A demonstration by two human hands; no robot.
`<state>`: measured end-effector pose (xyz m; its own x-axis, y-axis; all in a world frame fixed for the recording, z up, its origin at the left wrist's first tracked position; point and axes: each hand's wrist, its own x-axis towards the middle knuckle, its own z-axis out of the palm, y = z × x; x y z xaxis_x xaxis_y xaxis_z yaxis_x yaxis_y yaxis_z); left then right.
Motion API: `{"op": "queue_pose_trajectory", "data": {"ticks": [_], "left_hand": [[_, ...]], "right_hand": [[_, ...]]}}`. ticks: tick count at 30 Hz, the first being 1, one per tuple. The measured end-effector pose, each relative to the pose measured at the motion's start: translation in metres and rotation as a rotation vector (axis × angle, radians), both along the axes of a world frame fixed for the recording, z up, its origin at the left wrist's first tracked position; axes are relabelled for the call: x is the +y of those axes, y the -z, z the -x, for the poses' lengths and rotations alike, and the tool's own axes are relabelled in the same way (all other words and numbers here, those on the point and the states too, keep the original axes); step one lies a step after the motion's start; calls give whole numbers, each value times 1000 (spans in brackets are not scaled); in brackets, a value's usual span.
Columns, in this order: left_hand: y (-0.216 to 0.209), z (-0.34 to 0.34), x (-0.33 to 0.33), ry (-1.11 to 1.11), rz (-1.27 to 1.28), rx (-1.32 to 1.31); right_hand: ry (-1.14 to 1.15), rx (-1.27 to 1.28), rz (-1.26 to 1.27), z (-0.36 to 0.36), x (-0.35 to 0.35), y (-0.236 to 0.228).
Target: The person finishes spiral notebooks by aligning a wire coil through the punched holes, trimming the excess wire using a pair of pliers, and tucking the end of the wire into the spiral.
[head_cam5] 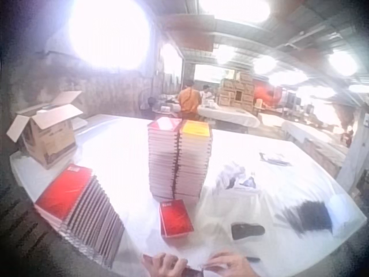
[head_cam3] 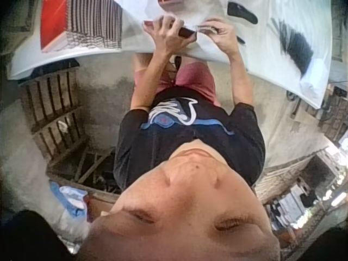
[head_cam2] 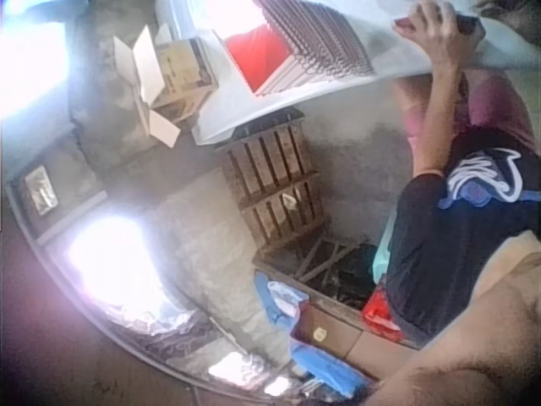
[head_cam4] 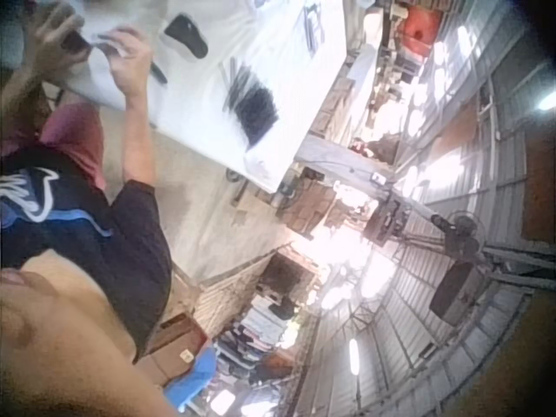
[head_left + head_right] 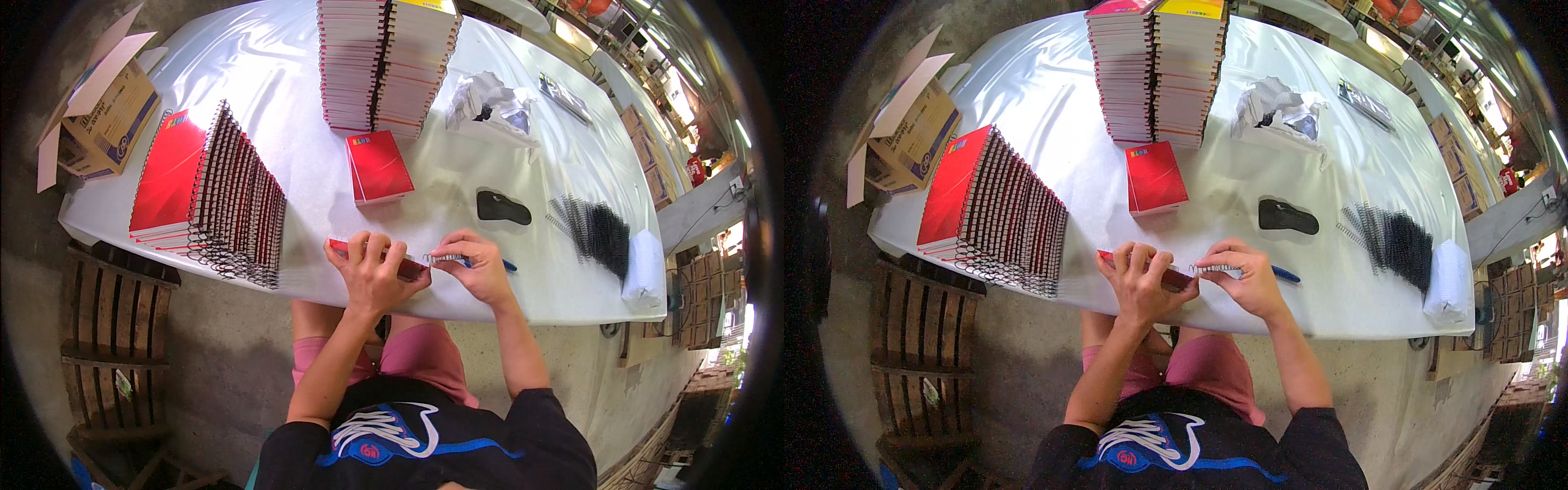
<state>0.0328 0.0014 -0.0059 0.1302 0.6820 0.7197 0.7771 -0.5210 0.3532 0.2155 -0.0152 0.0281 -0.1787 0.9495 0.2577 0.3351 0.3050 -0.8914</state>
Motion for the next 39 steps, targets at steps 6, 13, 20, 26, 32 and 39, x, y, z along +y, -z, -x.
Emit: {"op": "queue_pose_trajectory", "data": {"ticks": [6, 13, 20, 26, 32, 39], "left_hand": [[2, 2, 0, 2, 25, 13], [-2, 5, 0, -3, 51, 78], [4, 14, -1, 33, 63, 99], [-1, 8, -5, 42, 54, 53], [-3, 18, 2, 153, 72, 17], [-10, 25, 0, 254, 97, 6]], "right_hand": [[-5, 93, 56, -5, 0, 5], [-98, -89, 188, -8, 0, -14], [-10, -258, 162, 9, -14, -34], [-162, -467, 45, -6, -10, -20], [158, -783, -240, -78, 31, -11], [430, -654, -56, -135, 40, 30]]}}
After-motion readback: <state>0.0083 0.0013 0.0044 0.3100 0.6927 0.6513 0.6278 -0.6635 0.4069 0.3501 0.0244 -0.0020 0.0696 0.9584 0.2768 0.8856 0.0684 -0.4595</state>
